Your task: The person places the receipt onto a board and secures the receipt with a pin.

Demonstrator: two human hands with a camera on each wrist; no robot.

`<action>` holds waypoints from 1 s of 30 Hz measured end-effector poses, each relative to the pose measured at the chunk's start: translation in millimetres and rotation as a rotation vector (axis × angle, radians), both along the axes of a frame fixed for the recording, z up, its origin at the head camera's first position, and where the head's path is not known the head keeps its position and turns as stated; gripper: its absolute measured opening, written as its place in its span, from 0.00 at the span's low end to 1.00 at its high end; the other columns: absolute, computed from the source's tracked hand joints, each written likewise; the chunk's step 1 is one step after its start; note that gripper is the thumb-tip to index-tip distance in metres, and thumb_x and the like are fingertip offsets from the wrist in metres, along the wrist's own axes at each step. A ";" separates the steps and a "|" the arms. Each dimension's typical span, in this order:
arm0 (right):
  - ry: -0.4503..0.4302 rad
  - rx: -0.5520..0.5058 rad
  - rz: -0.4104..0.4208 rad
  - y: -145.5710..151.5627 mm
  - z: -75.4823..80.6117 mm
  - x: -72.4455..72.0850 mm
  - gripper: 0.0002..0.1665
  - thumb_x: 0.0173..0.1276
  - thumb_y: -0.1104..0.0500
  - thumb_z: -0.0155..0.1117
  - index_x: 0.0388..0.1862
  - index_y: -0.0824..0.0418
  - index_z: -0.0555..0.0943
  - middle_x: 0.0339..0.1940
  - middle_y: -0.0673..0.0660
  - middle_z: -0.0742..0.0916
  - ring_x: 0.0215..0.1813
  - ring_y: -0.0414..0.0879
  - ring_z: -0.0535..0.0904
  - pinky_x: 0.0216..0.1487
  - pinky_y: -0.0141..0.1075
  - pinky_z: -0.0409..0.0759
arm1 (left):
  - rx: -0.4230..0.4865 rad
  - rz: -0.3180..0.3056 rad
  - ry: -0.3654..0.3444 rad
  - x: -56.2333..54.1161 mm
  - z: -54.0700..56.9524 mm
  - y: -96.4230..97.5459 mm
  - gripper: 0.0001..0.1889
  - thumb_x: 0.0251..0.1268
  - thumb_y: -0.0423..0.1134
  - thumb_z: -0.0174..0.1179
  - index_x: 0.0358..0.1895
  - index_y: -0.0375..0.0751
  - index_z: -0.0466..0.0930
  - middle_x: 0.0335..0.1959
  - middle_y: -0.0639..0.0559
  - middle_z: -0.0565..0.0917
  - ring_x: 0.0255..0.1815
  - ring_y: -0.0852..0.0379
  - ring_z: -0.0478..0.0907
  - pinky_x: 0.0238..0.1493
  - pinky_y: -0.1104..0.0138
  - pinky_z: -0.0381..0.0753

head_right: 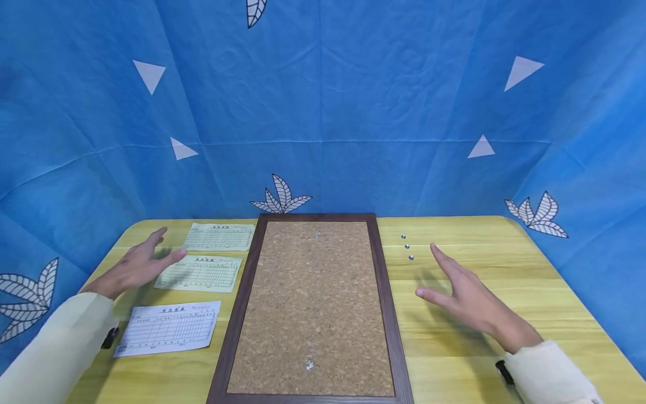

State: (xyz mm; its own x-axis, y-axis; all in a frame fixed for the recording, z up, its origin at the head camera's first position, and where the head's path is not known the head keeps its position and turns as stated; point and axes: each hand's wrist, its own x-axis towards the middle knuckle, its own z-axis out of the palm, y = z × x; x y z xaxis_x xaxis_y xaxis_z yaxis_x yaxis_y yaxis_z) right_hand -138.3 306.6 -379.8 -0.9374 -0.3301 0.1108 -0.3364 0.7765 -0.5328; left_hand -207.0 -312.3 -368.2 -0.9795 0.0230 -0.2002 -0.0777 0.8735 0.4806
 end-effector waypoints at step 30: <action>-0.010 -0.143 0.120 -18.8 -8.4 0.0 0.46 0.70 0.58 0.68 0.78 0.70 0.56 0.68 0.69 0.75 0.52 0.50 0.85 0.45 0.38 0.84 | 0.123 0.097 0.013 -20.3 -11.5 1.6 0.56 0.68 0.63 0.58 0.80 0.32 0.35 0.71 0.22 0.58 0.70 0.25 0.58 0.66 0.35 0.60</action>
